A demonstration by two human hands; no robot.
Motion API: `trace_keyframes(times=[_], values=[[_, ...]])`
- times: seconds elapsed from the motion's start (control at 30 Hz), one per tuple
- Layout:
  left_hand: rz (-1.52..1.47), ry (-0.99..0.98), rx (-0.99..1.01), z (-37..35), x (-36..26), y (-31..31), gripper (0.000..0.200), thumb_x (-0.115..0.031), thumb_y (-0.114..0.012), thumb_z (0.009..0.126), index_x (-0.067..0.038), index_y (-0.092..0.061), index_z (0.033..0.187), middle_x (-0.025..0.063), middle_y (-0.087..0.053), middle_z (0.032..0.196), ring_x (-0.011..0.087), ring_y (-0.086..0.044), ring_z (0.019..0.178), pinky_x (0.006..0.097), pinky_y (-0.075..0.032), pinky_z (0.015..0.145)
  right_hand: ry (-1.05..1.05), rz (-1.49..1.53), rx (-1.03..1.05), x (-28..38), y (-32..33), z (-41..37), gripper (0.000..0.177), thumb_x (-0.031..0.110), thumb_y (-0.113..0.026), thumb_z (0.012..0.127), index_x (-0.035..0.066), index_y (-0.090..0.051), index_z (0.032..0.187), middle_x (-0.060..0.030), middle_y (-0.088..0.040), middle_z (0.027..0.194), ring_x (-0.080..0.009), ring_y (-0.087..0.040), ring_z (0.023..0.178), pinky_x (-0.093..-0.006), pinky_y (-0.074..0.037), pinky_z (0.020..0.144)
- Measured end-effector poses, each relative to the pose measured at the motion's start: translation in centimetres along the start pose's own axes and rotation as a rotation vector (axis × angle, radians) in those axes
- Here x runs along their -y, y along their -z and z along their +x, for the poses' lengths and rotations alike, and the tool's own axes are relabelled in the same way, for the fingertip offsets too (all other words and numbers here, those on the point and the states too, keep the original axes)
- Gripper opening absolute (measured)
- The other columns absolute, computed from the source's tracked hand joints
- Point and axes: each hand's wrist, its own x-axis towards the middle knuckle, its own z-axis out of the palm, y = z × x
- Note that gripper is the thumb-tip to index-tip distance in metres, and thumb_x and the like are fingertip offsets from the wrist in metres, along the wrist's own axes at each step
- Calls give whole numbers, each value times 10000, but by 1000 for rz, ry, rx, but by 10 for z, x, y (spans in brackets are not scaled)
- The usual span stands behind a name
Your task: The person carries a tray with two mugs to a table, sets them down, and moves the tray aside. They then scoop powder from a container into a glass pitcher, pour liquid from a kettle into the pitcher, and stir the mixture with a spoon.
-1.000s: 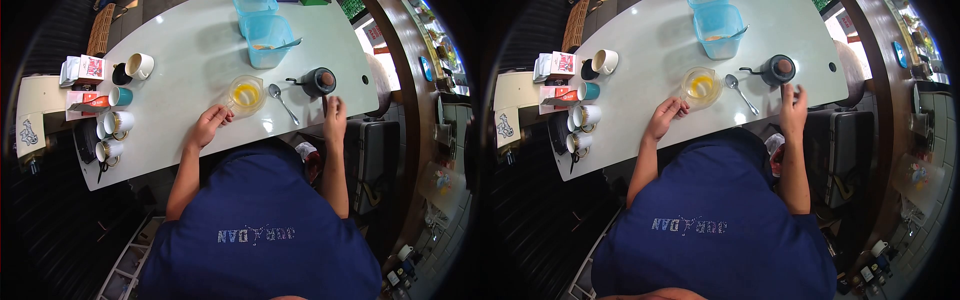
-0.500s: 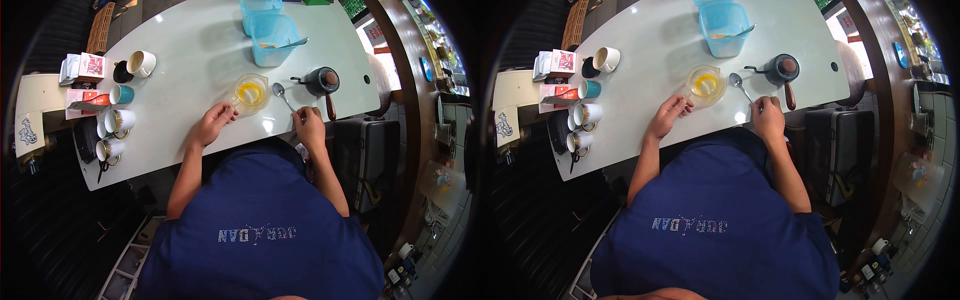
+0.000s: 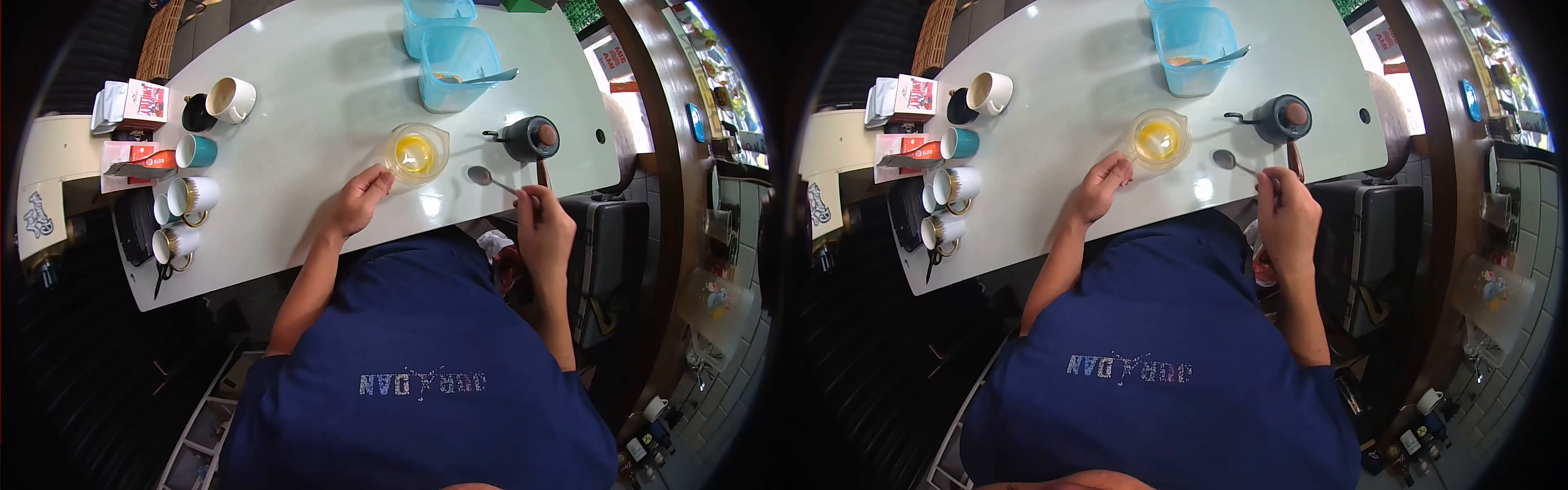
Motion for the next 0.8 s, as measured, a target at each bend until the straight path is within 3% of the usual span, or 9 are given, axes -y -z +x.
trace_keyframes(times=[0.07, 0.1, 0.17, 0.23, 0.33, 0.4, 0.47, 0.53, 0.8], values=[[22, -5, -13, -2, -1, 0, 282, -259, -459, 988, -59, -501, 793, -39, -408, 703, 74, -378, 686, 218, -360, 676, -120, 261, -13, 16, 12, -1, 129, 95, -622, 889, -25, -625, 938, -66, -644, 730, -89, -605, 636, -219, -478, 594], [-47, -58, -40, -2, 0, 1, 278, -252, -460, 987, -58, -499, 792, -39, -409, 709, 72, -374, 690, 218, -355, 672, -121, 262, -14, 19, 13, -1, 129, 95, -622, 889, -25, -625, 938, -66, -644, 730, -89, -605, 636, -219, -478, 594], [-117, -111, -68, -4, -1, 4, 274, -245, -461, 986, -58, -496, 790, -39, -410, 716, 71, -370, 694, 218, -350, 669, -84, 605, -166, 25, 13, 0, 141, 69, -579, 921, -57, -632, 958, -38, -627, 767, -66, -582, 686, -199, -476, 630], [-79, -86, -21, -8, -5, 9, 276, -244, -416, 999, -62, -483, 801, -6, -450, 752, 107, -397, 740, 261, -364, 749, -54, 657, -198, 39, 12, 5, 150, 62, -563, 929, -62, -635, 972, -36, -622, 781, -69, -579, 692, -200, -474, 638], [-96, -87, -17, -13, -7, 9, 275, -238, -420, 999, -58, -480, 799, -4, -454, 746, 104, -400, 733, 255, -364, 740, -22, 716, -240, 50, -1, 11, 141, 38, -573, 916, -64, -645, 981, -54, -626, 782, -80, -582, 682, -194, -467, 644], [-104, -89, -16, -14, -8, 8, 272, -232, -434, 995, -56, -488, 794, -22, -429, 731, 86, -375, 709, 235, -348, 694, 266, 513, -113, 56, -10, 22, 124, 26, -594, 894, -62, -649, 962, -90, -633, 779, -105, -591, 668, -205, -467, 639], [-119, -90, -12, -16, -9, 8, 270, -226, -447, 991, -55, -495, 788, -40, -403, 715, 67, -350, 686, 216, -332, 649, 282, 456, -78, 71, -20, 29, 106, 29, -629, 858, -29, -661, 941, -100, -636, 778, -153, -592, 649, -237, -464, 616], [-76, -84, 6, -19, -16, 7, 275, -227, -451, 992, -57, -487, 780, -47, -394, 708, 62, -342, 678, 213, -326, 638, 556, 163, -37, 76, -31, 39, 82, 65, -657, 837, 16, -667, 903, -64, -631, 765, -187, -566, 637, -284, -460, 601], [-14, -15, -10, -28, -30, 5, 310, -286, -462, 993, -58, -490, 785, -36, -425, 732, 69, -373, 713, 221, -345, 686, 641, -34, 14, 70, -60, 45, 68, 134, -680, 818, 75, -661, 846, -15, -606, 731, -188, -523, 651, -310, -445, 586]])
